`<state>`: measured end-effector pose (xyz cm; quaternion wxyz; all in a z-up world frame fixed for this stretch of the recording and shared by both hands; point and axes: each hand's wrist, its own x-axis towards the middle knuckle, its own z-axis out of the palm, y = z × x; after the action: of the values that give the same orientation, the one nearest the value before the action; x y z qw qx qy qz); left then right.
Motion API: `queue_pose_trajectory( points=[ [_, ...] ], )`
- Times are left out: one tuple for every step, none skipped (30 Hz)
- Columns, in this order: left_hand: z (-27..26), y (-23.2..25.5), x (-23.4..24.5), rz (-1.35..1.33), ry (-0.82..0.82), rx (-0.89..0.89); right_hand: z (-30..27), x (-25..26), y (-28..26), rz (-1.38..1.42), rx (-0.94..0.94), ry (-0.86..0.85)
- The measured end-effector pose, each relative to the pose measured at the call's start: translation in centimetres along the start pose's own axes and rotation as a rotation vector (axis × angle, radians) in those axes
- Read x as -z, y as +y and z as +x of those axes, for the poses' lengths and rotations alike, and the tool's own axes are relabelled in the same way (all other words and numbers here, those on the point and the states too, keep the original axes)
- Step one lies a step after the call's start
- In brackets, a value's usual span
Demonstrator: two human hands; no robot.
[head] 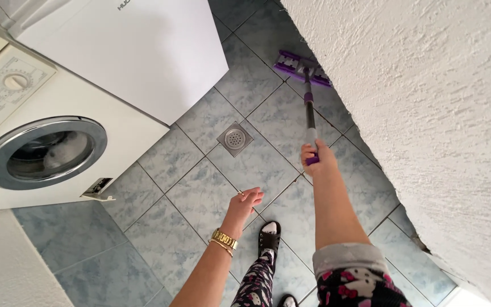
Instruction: The person mops the floor using a purple flat mop, starting in a laundry area with blue tiles and moving through a doorway into a hallway with black and white patterned tiles.
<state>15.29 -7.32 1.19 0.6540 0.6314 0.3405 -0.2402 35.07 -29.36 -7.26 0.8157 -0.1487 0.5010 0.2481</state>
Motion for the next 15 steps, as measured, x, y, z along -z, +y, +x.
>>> queue_pose_trajectory(
  points=[
    [0.2,-0.9,-0.2,0.002,-0.002,-0.004,-0.5,0.9,0.5,0.002,0.002,-0.003],
    [0.1,-1.9,-0.4,-0.004,-0.014,-0.003,-1.0,2.1,1.3,0.007,0.008,0.001],
    [0.0,-3.1,-0.5,-0.010,-0.025,-0.003,-1.5,3.4,2.0,0.012,0.013,0.004],
    [-0.2,-3.9,-0.9,-0.007,-0.030,-0.003,-1.5,4.9,2.8,0.016,0.016,0.004],
    [-0.6,-4.7,-1.4,-0.009,-0.042,-0.001,-1.5,6.4,3.5,0.039,-0.009,-0.010],
    [-0.7,-5.4,-2.0,-0.012,-0.055,-0.003,-1.5,7.9,3.9,0.060,-0.032,-0.029],
    [-1.4,-5.5,-2.8,-0.010,-0.060,-0.008,-2.5,9.0,4.4,0.062,-0.026,-0.032],
    [-2.3,-5.9,-3.5,-0.016,-0.060,-0.013,-3.6,10.4,5.1,0.060,-0.037,-0.028],
    [-3.3,-6.3,-4.2,-0.022,-0.061,-0.017,-4.8,11.9,5.9,0.057,-0.048,-0.025],
    [-3.9,-7.1,-4.8,-0.020,-0.066,-0.021,-5.6,13.6,6.7,0.060,-0.043,-0.027],
    [-4.5,-7.9,-5.4,-0.028,-0.086,-0.035,-6.6,15.4,7.6,0.064,-0.023,-0.006],
    [-5.3,-8.9,-6.2,-0.036,-0.104,-0.048,-7.5,17.4,8.4,0.067,-0.007,0.015],
    [-6.2,-9.9,-6.8,-0.034,-0.107,-0.050,-8.7,19.3,9.2,0.068,-0.003,0.014],
    [-7.2,-10.8,-7.4,-0.034,-0.118,-0.060,-9.9,21.1,10.2,0.094,-0.016,0.015],
    [-8.2,-11.7,-8.0,-0.034,-0.129,-0.070,-11.1,23.0,11.1,0.119,-0.028,0.017]
  ],
)
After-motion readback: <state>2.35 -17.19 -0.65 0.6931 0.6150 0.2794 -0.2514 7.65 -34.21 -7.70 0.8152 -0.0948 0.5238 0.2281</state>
